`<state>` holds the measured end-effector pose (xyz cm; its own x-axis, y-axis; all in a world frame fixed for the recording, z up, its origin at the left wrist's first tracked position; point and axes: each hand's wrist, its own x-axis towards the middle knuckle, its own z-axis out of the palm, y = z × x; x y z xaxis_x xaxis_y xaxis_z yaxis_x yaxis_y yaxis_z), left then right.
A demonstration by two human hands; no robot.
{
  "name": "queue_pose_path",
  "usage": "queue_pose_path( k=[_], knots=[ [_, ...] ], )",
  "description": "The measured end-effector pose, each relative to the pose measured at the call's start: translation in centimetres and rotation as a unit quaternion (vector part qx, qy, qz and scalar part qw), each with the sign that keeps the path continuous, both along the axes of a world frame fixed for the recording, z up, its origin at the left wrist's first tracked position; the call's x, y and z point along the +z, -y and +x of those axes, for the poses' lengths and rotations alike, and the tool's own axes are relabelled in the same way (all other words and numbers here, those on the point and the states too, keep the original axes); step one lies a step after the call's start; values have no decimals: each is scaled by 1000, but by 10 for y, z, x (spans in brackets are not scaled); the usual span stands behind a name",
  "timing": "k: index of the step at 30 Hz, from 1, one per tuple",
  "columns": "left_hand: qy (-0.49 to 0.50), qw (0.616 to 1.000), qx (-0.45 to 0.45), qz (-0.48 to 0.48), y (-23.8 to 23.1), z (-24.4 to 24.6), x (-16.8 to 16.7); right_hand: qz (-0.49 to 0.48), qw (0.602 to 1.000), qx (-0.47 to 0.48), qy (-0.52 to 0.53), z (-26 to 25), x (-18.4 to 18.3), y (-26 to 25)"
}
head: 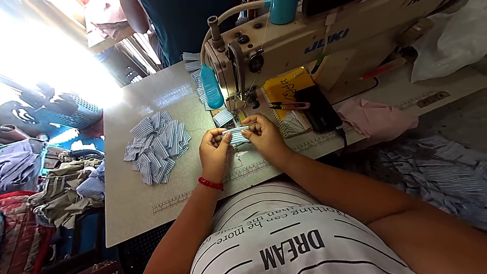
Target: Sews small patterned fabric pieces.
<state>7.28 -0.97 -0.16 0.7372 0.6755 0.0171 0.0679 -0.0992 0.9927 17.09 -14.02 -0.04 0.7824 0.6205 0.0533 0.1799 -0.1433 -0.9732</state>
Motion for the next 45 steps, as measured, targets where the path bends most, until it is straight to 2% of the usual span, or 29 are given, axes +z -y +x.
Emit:
queue_pose_path(
  k=[2,5,9,13,16,19,25,36,41,45],
  knots=[
    [-49,994,-7,101,-4,7,-6,-39,998,-20,44,8,-5,-3],
    [-133,951,-22,277,-11,17,-12,-130,986,-15,101,21,-8,-15],
    [-230,887,-54,396,-18,25,-11,-230,959,2,168,31,-10,-32],
    [-163,844,-38,509,-22,24,-19,-234,951,-7,202,31,-13,-35],
    [-90,819,-114,555,-29,22,-26,-209,953,-1,220,31,-16,-33],
    [-101,816,-148,550,-32,22,-29,-182,939,-2,293,23,-20,-24],
    [-132,824,-153,529,-35,25,-29,-290,885,32,362,10,-21,-8],
    [-152,828,-152,518,-40,30,-28,-348,874,65,332,10,-14,-14],
    [-143,804,-180,548,-49,30,-28,-296,861,43,411,8,-22,-9],
    [-137,794,-206,555,-57,31,-27,-298,856,45,420,8,-23,-10]
  ],
)
